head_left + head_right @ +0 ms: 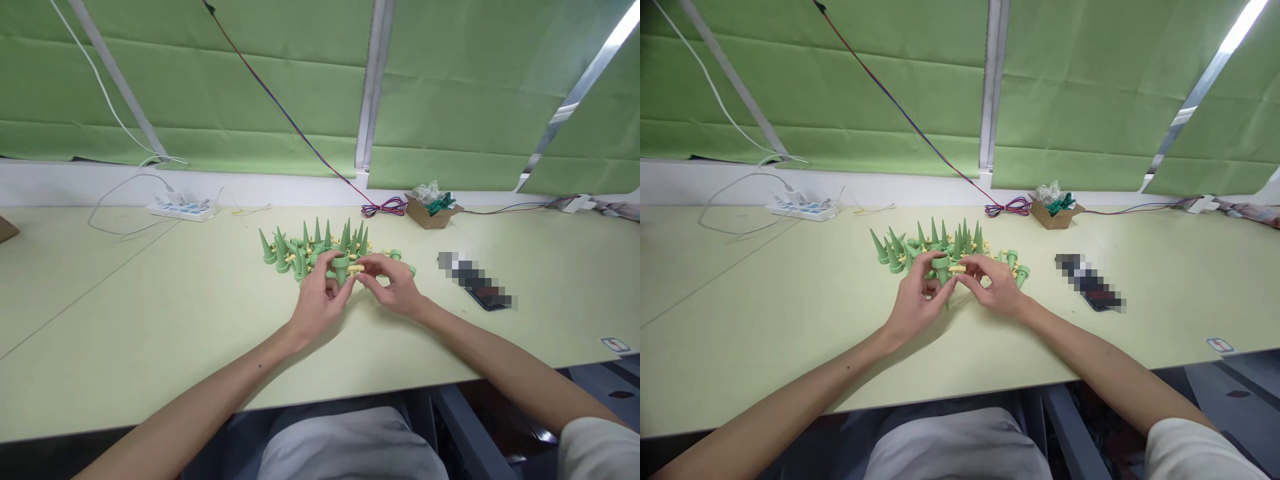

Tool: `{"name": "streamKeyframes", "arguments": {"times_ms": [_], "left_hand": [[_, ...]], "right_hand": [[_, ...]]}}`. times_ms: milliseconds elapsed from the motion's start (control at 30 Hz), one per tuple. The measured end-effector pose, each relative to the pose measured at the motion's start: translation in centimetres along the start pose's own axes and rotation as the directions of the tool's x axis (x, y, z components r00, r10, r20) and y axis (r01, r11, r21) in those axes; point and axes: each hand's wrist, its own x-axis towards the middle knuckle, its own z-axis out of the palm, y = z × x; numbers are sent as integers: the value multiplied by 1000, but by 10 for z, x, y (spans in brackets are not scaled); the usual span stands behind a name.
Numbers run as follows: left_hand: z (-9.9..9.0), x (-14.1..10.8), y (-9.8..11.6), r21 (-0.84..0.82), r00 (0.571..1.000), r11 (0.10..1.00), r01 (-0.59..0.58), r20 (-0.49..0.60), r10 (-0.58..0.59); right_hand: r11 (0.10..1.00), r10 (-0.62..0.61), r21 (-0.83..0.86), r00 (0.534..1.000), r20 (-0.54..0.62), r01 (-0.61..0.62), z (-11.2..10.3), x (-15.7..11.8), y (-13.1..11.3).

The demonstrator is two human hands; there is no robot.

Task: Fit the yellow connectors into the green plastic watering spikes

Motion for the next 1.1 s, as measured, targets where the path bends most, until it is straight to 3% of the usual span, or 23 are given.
{"name": "streamKeyframes", "arguments": {"times_ms": [233,1100], "left_hand": [[0,0,-2,-30,1000,1000,11,28,-10],[1,-2,-2,-31,994,999,14,110,-10]], "right_hand": [[998,52,27,998,32,-53,1,0,1],[994,7,-111,998,55,-1,0,4,-2]]}}
